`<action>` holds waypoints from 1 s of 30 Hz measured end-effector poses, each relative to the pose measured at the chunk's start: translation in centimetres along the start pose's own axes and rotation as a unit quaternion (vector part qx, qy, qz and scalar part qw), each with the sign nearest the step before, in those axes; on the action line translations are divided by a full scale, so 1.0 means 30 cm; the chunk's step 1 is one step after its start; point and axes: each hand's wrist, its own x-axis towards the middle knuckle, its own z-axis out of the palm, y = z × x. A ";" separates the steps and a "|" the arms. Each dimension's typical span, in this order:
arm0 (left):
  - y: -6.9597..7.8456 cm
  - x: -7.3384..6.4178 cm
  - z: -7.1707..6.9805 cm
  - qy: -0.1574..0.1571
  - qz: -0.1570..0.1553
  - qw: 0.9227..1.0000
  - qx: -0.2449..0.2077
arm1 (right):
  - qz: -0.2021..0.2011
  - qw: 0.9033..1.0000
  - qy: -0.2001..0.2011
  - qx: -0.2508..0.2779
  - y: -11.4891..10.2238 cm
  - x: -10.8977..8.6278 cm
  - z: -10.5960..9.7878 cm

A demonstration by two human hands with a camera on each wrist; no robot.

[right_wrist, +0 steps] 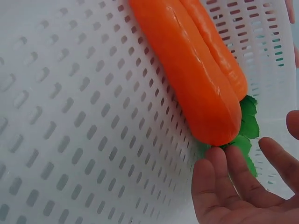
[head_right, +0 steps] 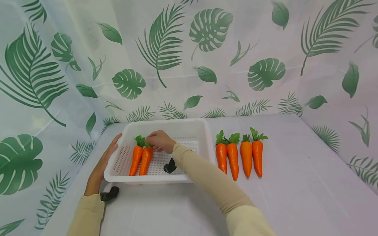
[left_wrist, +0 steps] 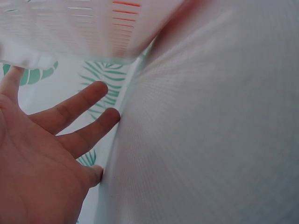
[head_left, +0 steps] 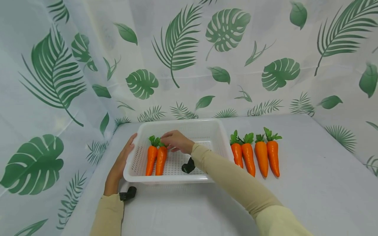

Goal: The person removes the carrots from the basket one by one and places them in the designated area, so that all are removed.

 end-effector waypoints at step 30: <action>-0.011 0.005 -0.002 -0.003 0.008 1.000 -0.007 | 0.029 0.999 -0.027 -0.035 0.016 0.014 0.027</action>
